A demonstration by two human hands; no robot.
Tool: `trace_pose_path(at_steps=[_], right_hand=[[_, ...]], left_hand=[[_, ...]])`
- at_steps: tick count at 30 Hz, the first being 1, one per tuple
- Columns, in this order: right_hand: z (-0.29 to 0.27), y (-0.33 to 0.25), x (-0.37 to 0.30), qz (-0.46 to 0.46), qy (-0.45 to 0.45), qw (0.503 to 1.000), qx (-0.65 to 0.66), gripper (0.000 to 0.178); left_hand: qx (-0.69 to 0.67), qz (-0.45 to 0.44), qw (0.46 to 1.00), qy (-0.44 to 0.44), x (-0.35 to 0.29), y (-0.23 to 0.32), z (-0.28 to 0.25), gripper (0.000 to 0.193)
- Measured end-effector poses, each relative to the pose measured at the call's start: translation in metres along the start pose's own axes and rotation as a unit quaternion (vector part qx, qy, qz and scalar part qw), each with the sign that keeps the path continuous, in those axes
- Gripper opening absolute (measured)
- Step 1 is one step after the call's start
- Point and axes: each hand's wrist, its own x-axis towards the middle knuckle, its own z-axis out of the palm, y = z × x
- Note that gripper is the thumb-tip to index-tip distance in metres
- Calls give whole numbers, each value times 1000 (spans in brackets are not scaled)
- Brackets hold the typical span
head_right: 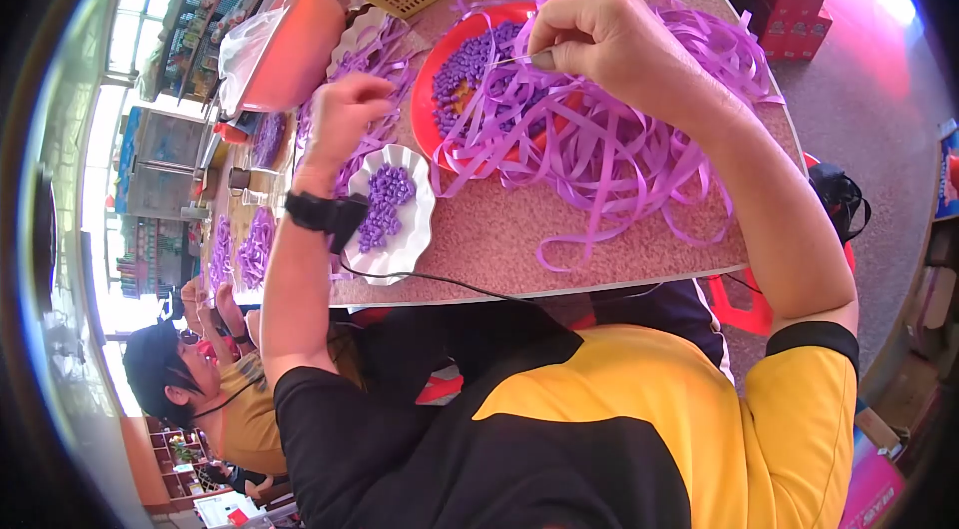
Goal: Assembling small toy components using purple ribbons and plastic pieces at a factory workstation.
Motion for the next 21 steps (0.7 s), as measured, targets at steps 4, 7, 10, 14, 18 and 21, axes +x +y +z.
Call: trace_pose_path(at_steps=[4, 7, 10, 14, 18, 21], right_hand=[[4, -1, 3, -1, 0, 1000, 13, 6], [4, -2, 3, -9, -1, 1000, 16, 6], [3, -5, 1, -11, 2, 1000, 22, 6], [4, -2, -2, -19, 3, 1000, 14, 6], [10, -3, 1, 1, -8, 1000, 23, 7], [8, 2, 3, -5, -21, 999, 28, 10]], left_hand=[[-75, 72, 987, -119, 0, 7, 38, 21], [-22, 108, 986, -123, 4, 10, 50, 18], [5, 114, 986, -122, 7, 13, 58, 17], [26, 97, 987, -124, 10, 17, 61, 16], [-5, 90, 989, -122, 16, 7, 61, 15], [-75, 78, 992, -65, 24, 13, 51, 11]])
